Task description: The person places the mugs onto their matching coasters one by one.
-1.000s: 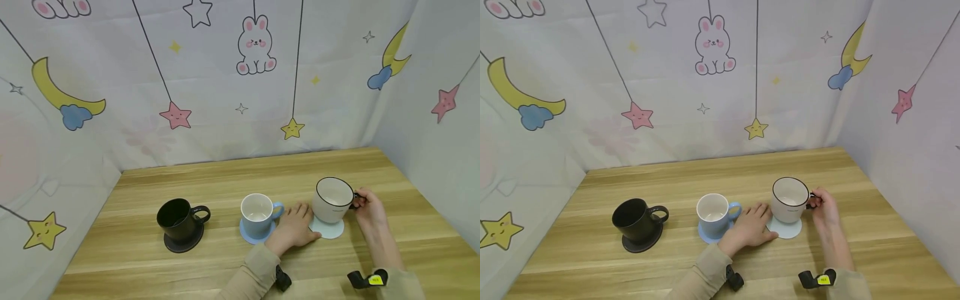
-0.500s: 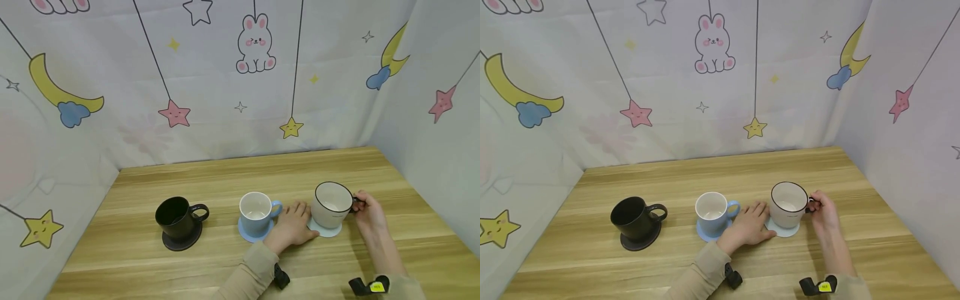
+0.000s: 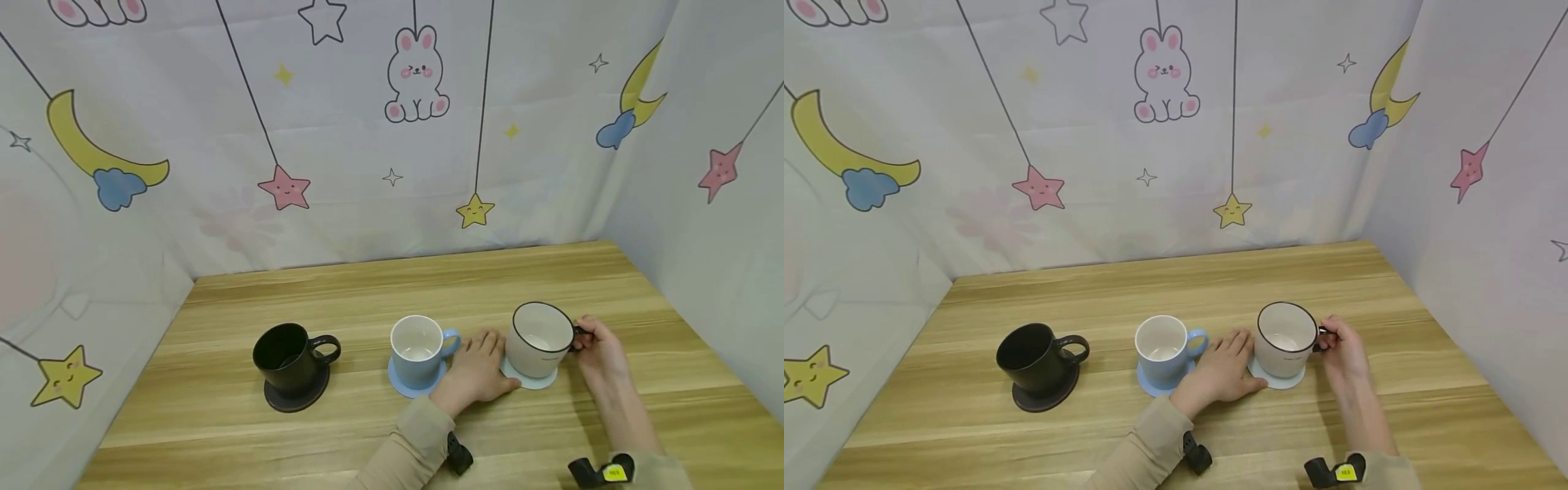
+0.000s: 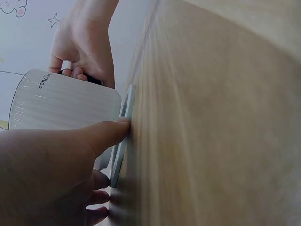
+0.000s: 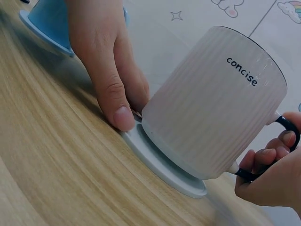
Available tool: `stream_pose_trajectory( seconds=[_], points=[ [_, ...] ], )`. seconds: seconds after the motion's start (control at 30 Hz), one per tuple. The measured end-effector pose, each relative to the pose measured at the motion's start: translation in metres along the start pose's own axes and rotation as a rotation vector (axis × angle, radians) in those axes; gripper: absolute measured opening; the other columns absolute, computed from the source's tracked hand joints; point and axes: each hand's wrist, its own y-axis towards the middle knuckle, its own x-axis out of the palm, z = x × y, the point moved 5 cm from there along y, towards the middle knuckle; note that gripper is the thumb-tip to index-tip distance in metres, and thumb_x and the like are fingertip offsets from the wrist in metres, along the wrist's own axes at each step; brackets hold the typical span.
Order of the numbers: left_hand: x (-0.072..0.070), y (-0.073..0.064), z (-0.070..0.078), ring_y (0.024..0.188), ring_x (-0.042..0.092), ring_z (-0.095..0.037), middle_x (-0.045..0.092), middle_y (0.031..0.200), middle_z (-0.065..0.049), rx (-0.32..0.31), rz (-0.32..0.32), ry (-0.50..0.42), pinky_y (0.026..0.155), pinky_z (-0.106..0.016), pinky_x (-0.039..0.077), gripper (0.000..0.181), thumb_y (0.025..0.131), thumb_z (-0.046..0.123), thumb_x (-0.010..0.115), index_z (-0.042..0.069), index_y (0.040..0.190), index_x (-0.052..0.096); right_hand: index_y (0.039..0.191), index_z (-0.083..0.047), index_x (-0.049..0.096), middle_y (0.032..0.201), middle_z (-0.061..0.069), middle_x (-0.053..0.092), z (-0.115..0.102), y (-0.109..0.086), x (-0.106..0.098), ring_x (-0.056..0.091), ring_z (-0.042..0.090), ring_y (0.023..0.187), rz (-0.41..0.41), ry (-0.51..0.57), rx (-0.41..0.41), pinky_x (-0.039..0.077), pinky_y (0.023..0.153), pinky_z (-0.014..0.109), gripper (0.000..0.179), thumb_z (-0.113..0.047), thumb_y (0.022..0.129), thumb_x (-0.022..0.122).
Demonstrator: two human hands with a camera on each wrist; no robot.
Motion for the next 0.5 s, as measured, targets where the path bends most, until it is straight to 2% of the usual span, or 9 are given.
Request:
stream_pose_trajectory(
  seconds=[0.23, 0.5],
  points=[
    [-0.0001, -0.0008, 0.0004, 0.151, 0.014, -0.014, 0.017, 0.162, 0.004, -0.001, 0.001, -0.008, 0.121, -0.036, 0.022, 0.083, 0.090, 0.066, 0.045, 0.021, 0.155, 0.020, 0.060, -0.014, 0.045, 0.062, -0.003, 0.026, 0.0006, -0.0018, 0.0022, 0.016, 0.015, 0.065, 0.013, -0.019, 0.008, 0.024, 0.062, 0.023, 0.046, -0.005, 0.102, 0.029],
    [0.0009, -0.0017, 0.0004, 0.151, 0.013, -0.014, 0.016, 0.163, 0.003, 0.007, -0.003, -0.006, 0.121, -0.036, 0.021, 0.083, 0.091, 0.066, 0.044, 0.020, 0.155, 0.019, 0.061, -0.013, 0.045, 0.064, -0.002, 0.022, 0.0019, -0.0030, 0.0045, 0.014, 0.015, 0.066, -0.012, 0.000, -0.001, 0.018, 0.061, 0.025, 0.046, -0.003, 0.102, 0.027]
  ],
)
